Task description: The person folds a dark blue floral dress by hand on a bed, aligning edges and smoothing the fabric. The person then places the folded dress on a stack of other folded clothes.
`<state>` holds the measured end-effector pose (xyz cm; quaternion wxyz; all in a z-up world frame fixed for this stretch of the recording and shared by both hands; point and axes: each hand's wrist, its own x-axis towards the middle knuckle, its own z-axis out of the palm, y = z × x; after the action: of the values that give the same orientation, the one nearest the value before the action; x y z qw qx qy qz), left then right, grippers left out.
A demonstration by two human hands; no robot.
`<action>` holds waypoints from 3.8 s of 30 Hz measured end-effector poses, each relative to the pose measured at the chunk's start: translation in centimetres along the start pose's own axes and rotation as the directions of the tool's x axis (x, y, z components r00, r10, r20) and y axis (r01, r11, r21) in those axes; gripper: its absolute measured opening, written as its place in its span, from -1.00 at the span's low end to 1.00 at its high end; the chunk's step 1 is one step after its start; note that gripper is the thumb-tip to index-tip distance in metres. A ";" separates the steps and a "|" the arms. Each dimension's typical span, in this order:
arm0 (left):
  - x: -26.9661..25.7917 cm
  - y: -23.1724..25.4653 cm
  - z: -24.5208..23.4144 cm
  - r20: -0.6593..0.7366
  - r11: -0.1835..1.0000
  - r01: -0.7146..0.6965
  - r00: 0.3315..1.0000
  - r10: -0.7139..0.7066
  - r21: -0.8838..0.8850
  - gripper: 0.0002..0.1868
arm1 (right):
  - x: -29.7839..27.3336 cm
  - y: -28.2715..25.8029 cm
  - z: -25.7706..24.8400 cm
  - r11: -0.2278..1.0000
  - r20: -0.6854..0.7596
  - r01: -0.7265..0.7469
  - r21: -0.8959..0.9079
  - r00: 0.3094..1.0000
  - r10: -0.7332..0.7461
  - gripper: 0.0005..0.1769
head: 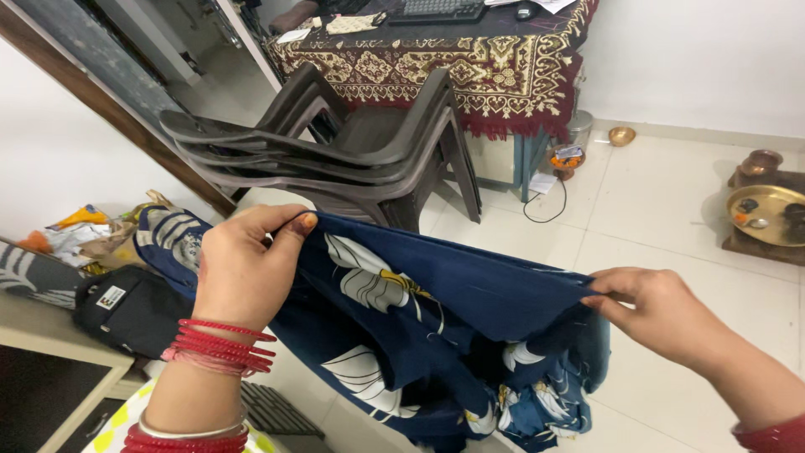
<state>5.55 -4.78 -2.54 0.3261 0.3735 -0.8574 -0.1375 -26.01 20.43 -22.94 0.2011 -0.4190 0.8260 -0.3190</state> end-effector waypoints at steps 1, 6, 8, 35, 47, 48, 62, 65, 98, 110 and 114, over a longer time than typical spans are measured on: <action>-0.1 -0.3 0.0 0.004 1.000 0.008 1.000 -0.008 0.011 -0.78 | -0.3 -0.4 -0.5 0.999 -0.003 -0.003 0.043 1.000 0.004 -0.77; -1.0 -1.4 0.3 0.039 0.998 0.068 0.997 -0.067 -0.012 -0.79 | -2.4 -0.9 -1.1 0.988 0.020 -0.041 0.152 0.999 0.038 -0.78; -1.2 -1.9 0.5 0.050 0.996 0.086 0.995 -0.085 -0.008 -0.79 | -2.5 -0.6 -0.7 0.987 -0.006 -0.114 0.116 0.993 0.115 -0.76; 2.8 -1.1 -7.7 -0.446 0.969 -0.246 0.865 0.230 0.023 -0.89 | 8.3 -15.3 -15.3 0.760 -0.850 0.629 0.162 0.481 -0.217 -0.74; 2.3 -2.4 -6.4 -0.524 0.973 -0.232 0.829 0.196 -0.004 -0.87 | 10.6 -15.3 -17.9 0.852 -0.802 0.517 -0.087 0.471 -0.368 -0.73; 2.2 -2.4 -6.4 -0.531 0.977 -0.213 0.826 0.190 0.019 -0.87 | 9.5 -15.1 -15.7 0.845 -0.805 0.485 -0.225 0.396 -0.442 -0.72; -2.6 -6.8 -2.6 -0.369 1.000 -0.011 0.929 0.001 -0.025 -0.81 | 8.0 -12.7 -12.2 0.943 -0.234 0.197 0.270 0.963 -0.134 -0.71; -3.2 -8.3 -3.3 -0.322 0.998 0.061 0.945 -0.064 -0.021 -0.82 | 5.9 -14.1 -11.7 0.813 -0.031 0.131 0.567 0.990 -0.138 -0.68; -4.8 3.8 8.1 0.378 0.482 0.264 0.913 0.155 -0.835 -0.82 | 2.2 -19.4 -4.4 0.835 0.391 0.150 0.529 0.830 -0.397 -0.73; -4.2 2.8 7.0 0.505 0.619 0.287 0.837 0.209 -0.731 -0.79 | 2.5 -19.2 -4.0 0.837 0.406 0.191 0.513 0.805 -0.433 -0.77; -4.1 2.9 7.1 0.506 0.528 0.344 0.840 0.197 -0.776 -0.81 | 2.5 -19.3 -4.3 0.821 0.390 0.178 0.542 0.813 -0.434 -0.77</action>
<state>1.29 0.14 -8.32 0.2049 0.1512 -0.7180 -0.6478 -19.15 11.28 -6.59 0.4480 -0.5546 0.5584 -0.4241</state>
